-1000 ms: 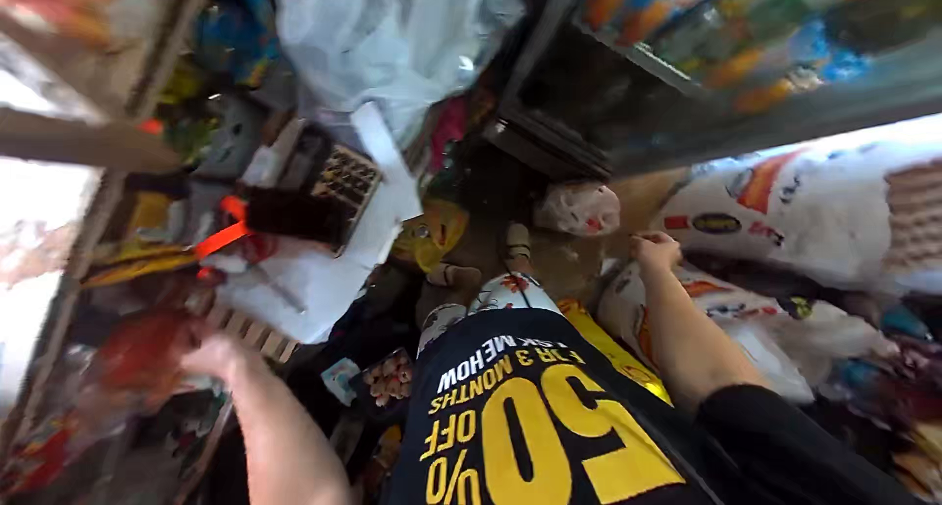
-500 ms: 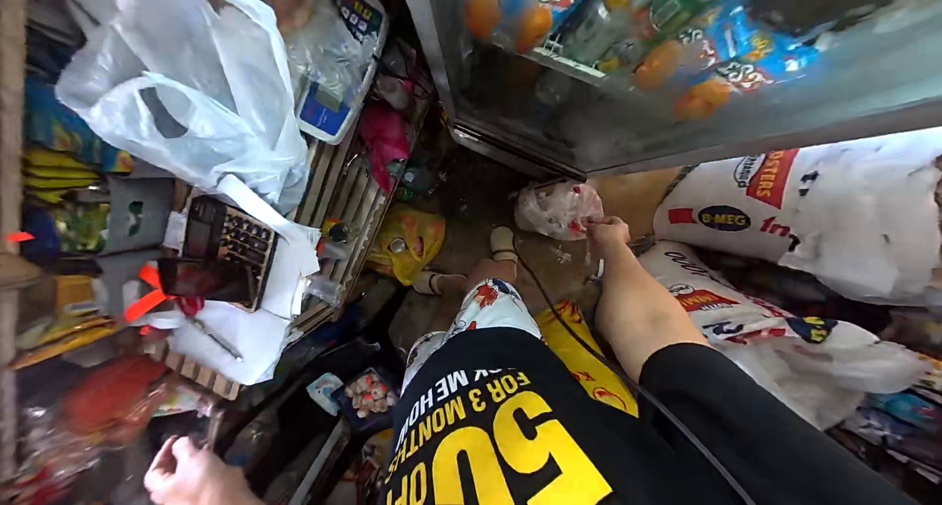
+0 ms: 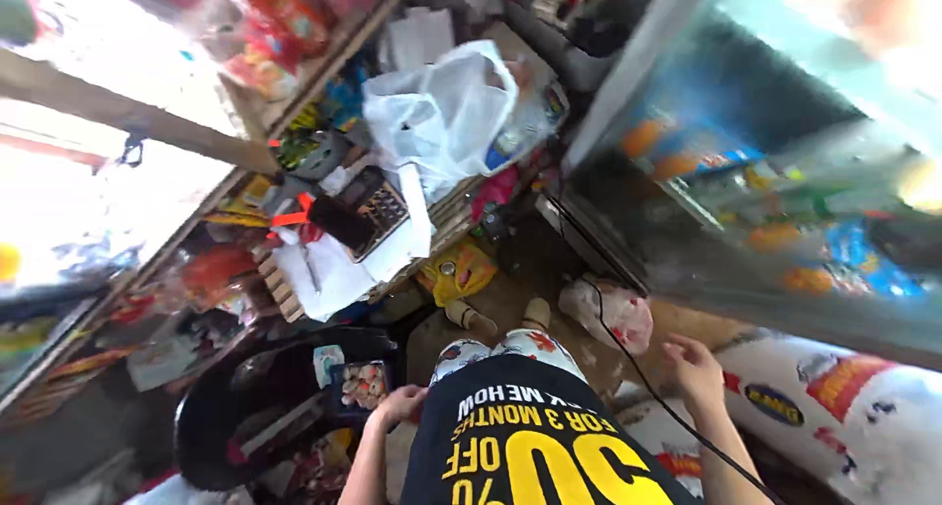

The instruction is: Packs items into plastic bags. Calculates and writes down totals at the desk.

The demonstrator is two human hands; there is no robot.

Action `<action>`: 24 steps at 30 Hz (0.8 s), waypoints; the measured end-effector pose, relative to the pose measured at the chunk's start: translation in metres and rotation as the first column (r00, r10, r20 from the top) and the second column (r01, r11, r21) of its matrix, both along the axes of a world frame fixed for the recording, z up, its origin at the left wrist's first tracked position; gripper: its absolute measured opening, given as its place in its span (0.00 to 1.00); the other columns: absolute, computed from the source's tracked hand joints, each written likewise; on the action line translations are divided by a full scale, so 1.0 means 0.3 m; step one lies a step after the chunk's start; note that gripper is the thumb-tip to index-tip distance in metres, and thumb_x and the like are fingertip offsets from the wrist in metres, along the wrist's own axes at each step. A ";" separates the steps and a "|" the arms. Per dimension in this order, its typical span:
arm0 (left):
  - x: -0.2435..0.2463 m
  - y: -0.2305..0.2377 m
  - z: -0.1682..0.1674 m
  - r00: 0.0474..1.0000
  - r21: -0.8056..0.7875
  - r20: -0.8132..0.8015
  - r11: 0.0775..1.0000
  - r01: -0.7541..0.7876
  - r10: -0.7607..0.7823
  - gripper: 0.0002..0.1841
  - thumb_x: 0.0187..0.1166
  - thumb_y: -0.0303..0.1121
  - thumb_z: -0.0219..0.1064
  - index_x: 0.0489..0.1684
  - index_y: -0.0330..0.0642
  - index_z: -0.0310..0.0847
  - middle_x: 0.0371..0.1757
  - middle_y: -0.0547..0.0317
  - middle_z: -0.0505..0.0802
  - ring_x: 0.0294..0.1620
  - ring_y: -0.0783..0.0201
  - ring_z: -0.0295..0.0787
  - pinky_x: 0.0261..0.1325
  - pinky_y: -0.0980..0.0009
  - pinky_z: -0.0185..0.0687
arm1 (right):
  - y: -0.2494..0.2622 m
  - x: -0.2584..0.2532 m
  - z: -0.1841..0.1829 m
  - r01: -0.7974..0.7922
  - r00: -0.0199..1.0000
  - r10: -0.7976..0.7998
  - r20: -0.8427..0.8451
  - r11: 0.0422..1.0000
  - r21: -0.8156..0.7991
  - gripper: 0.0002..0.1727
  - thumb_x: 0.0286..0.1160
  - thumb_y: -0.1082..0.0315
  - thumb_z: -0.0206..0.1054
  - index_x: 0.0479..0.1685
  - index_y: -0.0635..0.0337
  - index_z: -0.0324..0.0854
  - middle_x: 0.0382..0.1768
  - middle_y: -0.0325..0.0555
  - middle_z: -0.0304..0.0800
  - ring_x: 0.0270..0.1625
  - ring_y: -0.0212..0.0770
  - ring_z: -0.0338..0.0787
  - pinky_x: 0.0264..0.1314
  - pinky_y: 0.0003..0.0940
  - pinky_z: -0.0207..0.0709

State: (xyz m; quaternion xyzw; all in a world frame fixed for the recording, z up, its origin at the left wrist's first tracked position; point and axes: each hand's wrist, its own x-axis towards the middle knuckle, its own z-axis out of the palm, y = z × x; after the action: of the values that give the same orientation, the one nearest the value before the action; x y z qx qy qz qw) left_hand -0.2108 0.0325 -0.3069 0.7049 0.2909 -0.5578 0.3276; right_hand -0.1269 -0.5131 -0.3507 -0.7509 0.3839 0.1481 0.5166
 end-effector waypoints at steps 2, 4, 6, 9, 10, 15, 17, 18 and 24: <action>0.039 0.022 -0.020 0.992 -0.097 -0.027 0.988 0.124 -0.127 0.27 0.95 0.48 0.49 0.73 0.33 0.79 0.62 0.31 0.89 0.63 0.38 0.88 0.70 0.38 0.77 | 0.069 0.178 0.154 -0.232 0.947 0.229 0.225 0.973 -0.014 0.24 0.82 0.69 0.62 0.73 0.74 0.72 0.58 0.65 0.85 0.52 0.45 0.89 0.60 0.43 0.83; 0.149 0.073 0.022 0.971 -0.099 0.095 0.969 0.227 -0.218 0.22 0.91 0.44 0.57 0.67 0.33 0.83 0.58 0.33 0.91 0.61 0.39 0.88 0.70 0.38 0.77 | 0.176 0.365 0.320 -0.392 0.832 0.380 0.404 0.918 -0.057 0.28 0.79 0.64 0.62 0.73 0.74 0.71 0.58 0.62 0.85 0.54 0.40 0.88 0.61 0.38 0.83; 0.323 0.107 0.130 0.934 -0.118 0.320 0.971 0.208 -0.161 0.21 0.89 0.41 0.61 0.67 0.32 0.83 0.62 0.35 0.90 0.68 0.42 0.87 0.76 0.41 0.74 | 0.313 0.534 0.458 -0.482 0.712 0.464 0.527 0.869 -0.113 0.29 0.78 0.61 0.62 0.72 0.74 0.72 0.60 0.59 0.85 0.58 0.37 0.86 0.64 0.34 0.81; 0.649 0.069 0.304 0.743 -0.117 0.660 0.962 0.246 -0.110 0.20 0.89 0.36 0.60 0.71 0.31 0.80 0.68 0.39 0.88 0.71 0.48 0.85 0.78 0.51 0.76 | 0.521 0.774 0.586 -0.545 0.604 0.585 0.541 0.799 -0.255 0.25 0.77 0.64 0.65 0.72 0.67 0.76 0.72 0.64 0.76 0.70 0.50 0.82 0.70 0.45 0.81; 0.747 0.031 0.353 0.648 -0.055 0.746 0.954 0.294 -0.156 0.19 0.89 0.36 0.61 0.70 0.32 0.81 0.69 0.38 0.87 0.72 0.47 0.84 0.78 0.49 0.75 | 0.584 0.851 0.613 -0.558 0.575 0.635 0.516 0.765 -0.320 0.24 0.78 0.65 0.67 0.72 0.64 0.78 0.76 0.64 0.71 0.74 0.54 0.79 0.71 0.48 0.81; 1.108 -0.212 0.434 0.435 0.204 0.841 0.933 0.296 -0.322 0.19 0.85 0.35 0.64 0.70 0.38 0.83 0.72 0.35 0.84 0.74 0.35 0.79 0.70 0.37 0.77 | 0.810 1.181 0.637 -0.522 0.530 0.747 0.401 0.660 -0.540 0.29 0.74 0.62 0.75 0.76 0.55 0.79 0.83 0.78 0.59 0.84 0.81 0.56 0.81 0.76 0.52; 1.157 -0.252 0.406 0.516 0.226 0.815 0.965 0.134 -0.262 0.24 0.79 0.35 0.71 0.73 0.39 0.78 0.77 0.31 0.76 0.74 0.28 0.75 0.64 0.34 0.79 | 0.836 1.261 0.632 -0.569 0.511 0.782 0.358 0.619 -0.541 0.28 0.76 0.61 0.73 0.77 0.54 0.80 0.80 0.72 0.69 0.85 0.78 0.59 0.82 0.78 0.46; 1.162 -0.249 0.364 0.533 0.240 0.817 0.970 0.032 -0.220 0.29 0.74 0.36 0.76 0.76 0.39 0.76 0.80 0.28 0.72 0.76 0.25 0.72 0.63 0.32 0.79 | 0.842 1.291 0.628 -0.595 0.498 0.794 0.348 0.605 -0.529 0.27 0.78 0.61 0.72 0.77 0.55 0.80 0.79 0.68 0.73 0.84 0.74 0.62 0.82 0.76 0.48; 1.097 -0.192 0.104 0.484 0.267 0.866 0.934 -0.237 -0.125 0.29 0.67 0.22 0.74 0.72 0.38 0.75 0.78 0.30 0.74 0.70 0.30 0.79 0.59 0.41 0.86 | 0.878 1.291 0.687 -0.719 0.468 0.697 0.543 0.657 -0.224 0.20 0.81 0.67 0.66 0.70 0.62 0.78 0.66 0.54 0.82 0.67 0.43 0.83 0.71 0.41 0.77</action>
State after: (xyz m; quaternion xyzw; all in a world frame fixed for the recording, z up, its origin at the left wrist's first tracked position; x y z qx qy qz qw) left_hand 0.1183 -0.0250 -0.2756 0.9256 0.2019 -0.0499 0.3162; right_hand 0.2606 -0.2498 -0.1445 -0.8382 -0.1438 0.1157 0.5131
